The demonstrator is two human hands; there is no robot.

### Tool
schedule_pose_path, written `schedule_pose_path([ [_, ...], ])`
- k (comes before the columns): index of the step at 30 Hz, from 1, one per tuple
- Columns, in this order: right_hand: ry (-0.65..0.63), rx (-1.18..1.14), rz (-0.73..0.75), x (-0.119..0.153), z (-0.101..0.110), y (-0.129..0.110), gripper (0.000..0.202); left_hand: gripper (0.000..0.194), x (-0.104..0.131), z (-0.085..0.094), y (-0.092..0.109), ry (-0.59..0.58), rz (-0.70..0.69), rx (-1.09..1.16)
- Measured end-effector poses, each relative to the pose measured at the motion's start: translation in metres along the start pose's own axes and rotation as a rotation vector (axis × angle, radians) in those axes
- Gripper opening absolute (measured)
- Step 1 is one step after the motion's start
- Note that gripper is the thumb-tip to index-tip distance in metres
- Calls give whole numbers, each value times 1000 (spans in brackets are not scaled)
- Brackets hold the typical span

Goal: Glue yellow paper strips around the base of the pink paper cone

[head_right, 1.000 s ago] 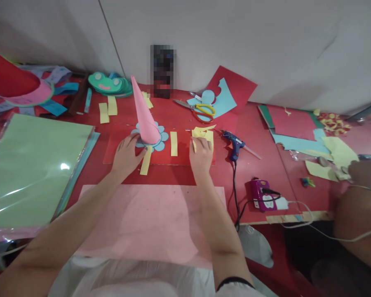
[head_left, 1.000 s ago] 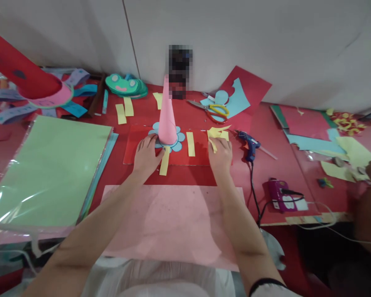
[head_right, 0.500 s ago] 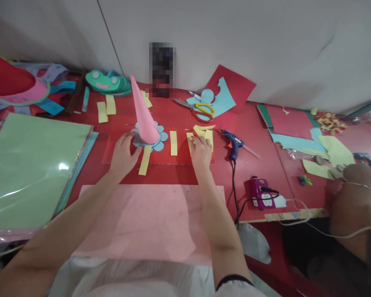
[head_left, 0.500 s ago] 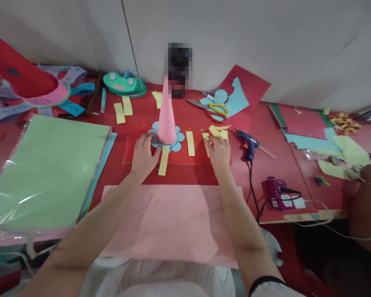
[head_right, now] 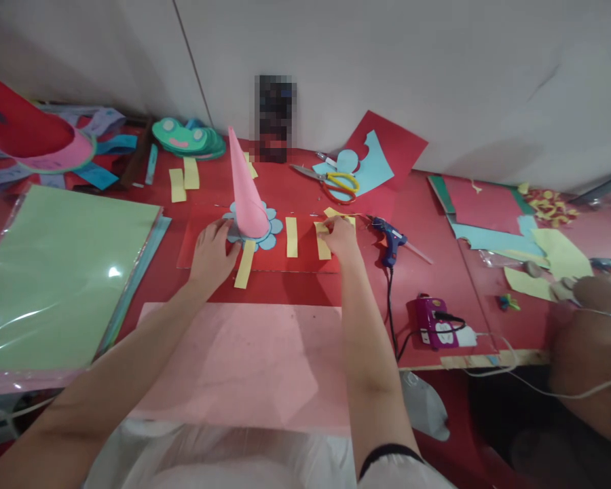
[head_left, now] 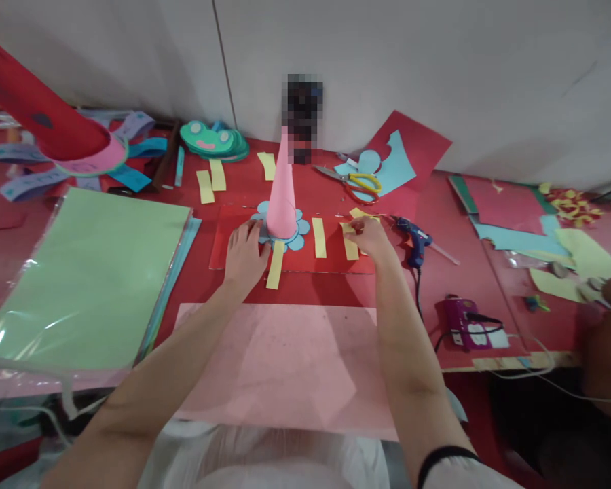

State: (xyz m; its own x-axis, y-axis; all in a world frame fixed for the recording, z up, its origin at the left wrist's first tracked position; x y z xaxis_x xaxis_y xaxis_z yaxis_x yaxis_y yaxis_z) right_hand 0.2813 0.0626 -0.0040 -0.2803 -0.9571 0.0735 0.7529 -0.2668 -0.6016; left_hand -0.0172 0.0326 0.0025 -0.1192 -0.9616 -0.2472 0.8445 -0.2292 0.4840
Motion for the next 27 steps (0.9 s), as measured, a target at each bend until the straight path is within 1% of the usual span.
schedule_pose_path([
  [2,-22,28,2,-3,3,-3,22,43,-1,0,0,10,2,-13],
  [3,-30,29,-1,-4,4,-5,23,43,-1,0,-1,17,5,-15],
  [4,-44,15,-11,-4,5,-6,27,44,-1,-1,-1,24,7,-13],
  [7,-110,-93,-76,-2,5,-8,47,45,0,-2,-2,22,12,-4],
  [9,-139,-185,-119,2,5,-10,53,46,0,-3,-2,10,17,5],
  [12,-145,-381,-134,9,10,-15,39,45,-1,-3,-3,2,28,28],
  [14,-132,-509,-93,16,15,-22,31,44,-2,-1,-3,16,28,56],
  [17,-123,-626,-35,30,20,-35,32,39,-2,7,-2,79,16,120],
  [19,-154,-710,-81,39,17,-42,35,33,0,14,1,132,3,170],
  [21,-153,-796,-118,48,11,-50,35,29,4,21,8,161,-17,232],
  [23,-148,-861,-139,56,2,-58,37,28,9,24,19,123,-45,324],
  [25,-178,-907,-122,65,-8,-67,39,29,14,23,32,23,-51,440],
  [27,-209,-973,-93,74,-16,-75,42,32,16,20,44,-82,-18,555],
])
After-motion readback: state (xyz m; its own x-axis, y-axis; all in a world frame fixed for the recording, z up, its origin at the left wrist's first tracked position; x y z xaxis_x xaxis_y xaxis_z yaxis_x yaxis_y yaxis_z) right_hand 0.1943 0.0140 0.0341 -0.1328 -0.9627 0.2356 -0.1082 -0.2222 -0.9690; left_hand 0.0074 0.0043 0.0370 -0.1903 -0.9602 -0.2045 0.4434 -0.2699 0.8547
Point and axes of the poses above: each hand's wrist, its own x-axis away from the middle knuckle, its own z-axis out of the back of the hand, y = z × x, the point moved 4 cm from there along -x, towards the middle knuckle, and after that the axes turned 2 degrees about y, right-handed, at the moved point
